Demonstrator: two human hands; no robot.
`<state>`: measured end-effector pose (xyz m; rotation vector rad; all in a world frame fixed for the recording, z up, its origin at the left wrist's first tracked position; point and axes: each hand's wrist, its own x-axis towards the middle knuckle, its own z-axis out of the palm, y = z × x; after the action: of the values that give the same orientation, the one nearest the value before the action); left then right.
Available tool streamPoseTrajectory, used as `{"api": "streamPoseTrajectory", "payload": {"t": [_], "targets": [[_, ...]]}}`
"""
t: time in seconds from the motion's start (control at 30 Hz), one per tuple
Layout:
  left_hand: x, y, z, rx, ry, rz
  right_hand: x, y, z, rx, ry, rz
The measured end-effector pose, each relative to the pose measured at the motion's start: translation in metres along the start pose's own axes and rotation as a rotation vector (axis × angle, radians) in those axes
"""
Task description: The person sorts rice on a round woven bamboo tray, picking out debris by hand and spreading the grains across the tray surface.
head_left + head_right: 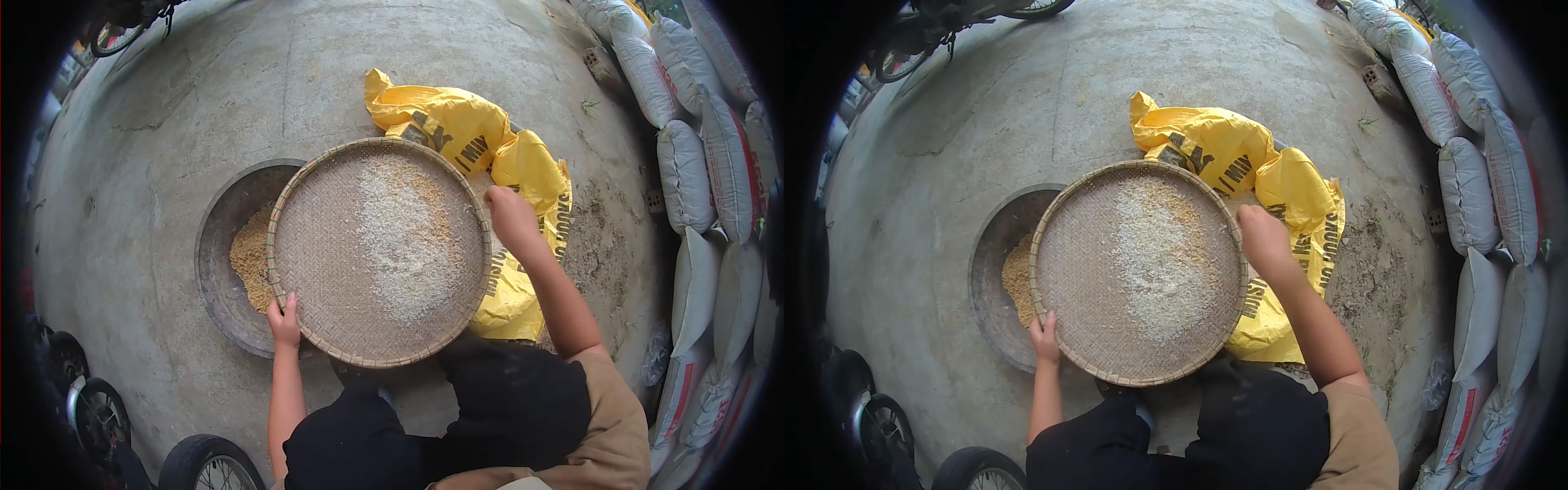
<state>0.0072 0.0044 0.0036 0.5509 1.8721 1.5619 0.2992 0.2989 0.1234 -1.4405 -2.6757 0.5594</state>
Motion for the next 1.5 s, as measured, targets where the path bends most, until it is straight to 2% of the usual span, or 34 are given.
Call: {"api": "streamPoseTrajectory", "payload": {"t": [0.07,0.1,0.17,0.3,0.37,0.43,0.53,0.8,0.87,0.93,1.0,1.07,1.1,1.17,1.23,1.3,1.37,1.4,1.5], "targets": [[0.0,-0.003,-0.002,0.016,-0.005,-0.018,-0.001,0.022,-0.005,-0.25,0.07,0.174],[0.0,-0.004,-0.002,0.015,-0.002,-0.017,-0.003,0.019,-0.005,-0.251,0.07,0.171],[0.0,-0.003,-0.001,0.021,0.005,0.007,-0.01,0.008,0.0,-0.276,0.212,0.012],[0.0,-0.002,-0.002,0.03,-0.008,-0.003,-0.01,-0.049,0.026,0.08,-0.065,-0.237],[0.0,0.0,0.0,0.001,0.003,-0.015,-0.011,-0.073,0.049,0.14,-0.147,-0.315],[0.001,-0.001,-0.001,0.015,0.0,-0.011,-0.015,-0.093,0.068,0.07,-0.222,-0.353],[0.0,0.002,0.002,0.014,0.008,0.003,-0.016,-0.104,0.083,0.006,-0.295,-0.386],[-0.001,0.003,0.002,0.002,0.029,0.036,-0.013,-0.08,0.093,0.031,-0.25,-0.404],[-0.001,0.002,0.0,0.044,0.034,0.038,-0.01,-0.067,0.074,0.176,-0.123,-0.325],[0.0,0.002,-0.003,0.07,0.039,0.041,-0.003,-0.05,0.04,0.163,0.032,-0.174],[-0.002,0.003,-0.002,0.092,0.044,0.034,0.003,-0.017,0.017,0.049,0.243,-0.056],[-0.002,0.009,0.0,0.08,0.033,0.067,0.005,0.008,-0.004,-0.142,0.202,0.076],[-0.001,0.008,0.001,0.076,0.043,0.066,0.007,0.01,-0.007,-0.144,0.201,0.065],[-0.001,0.006,0.002,0.053,0.057,0.075,0.009,0.008,-0.008,-0.099,0.34,-0.101],[-0.001,0.006,0.001,0.054,0.063,0.075,0.013,-0.029,-0.005,0.095,0.166,-0.128],[0.0,0.006,0.001,0.057,0.07,0.074,0.016,-0.064,0.016,0.144,0.03,-0.198],[0.0,0.005,0.0,0.087,0.054,0.079,0.02,-0.086,0.039,0.064,-0.056,-0.26],[-0.001,0.003,-0.001,0.087,0.062,0.081,0.022,-0.092,0.05,-0.03,-0.003,-0.346],[0.001,-0.002,-0.002,0.1,0.064,0.052,0.025,-0.1,0.071,-0.04,-0.116,-0.282]]}}
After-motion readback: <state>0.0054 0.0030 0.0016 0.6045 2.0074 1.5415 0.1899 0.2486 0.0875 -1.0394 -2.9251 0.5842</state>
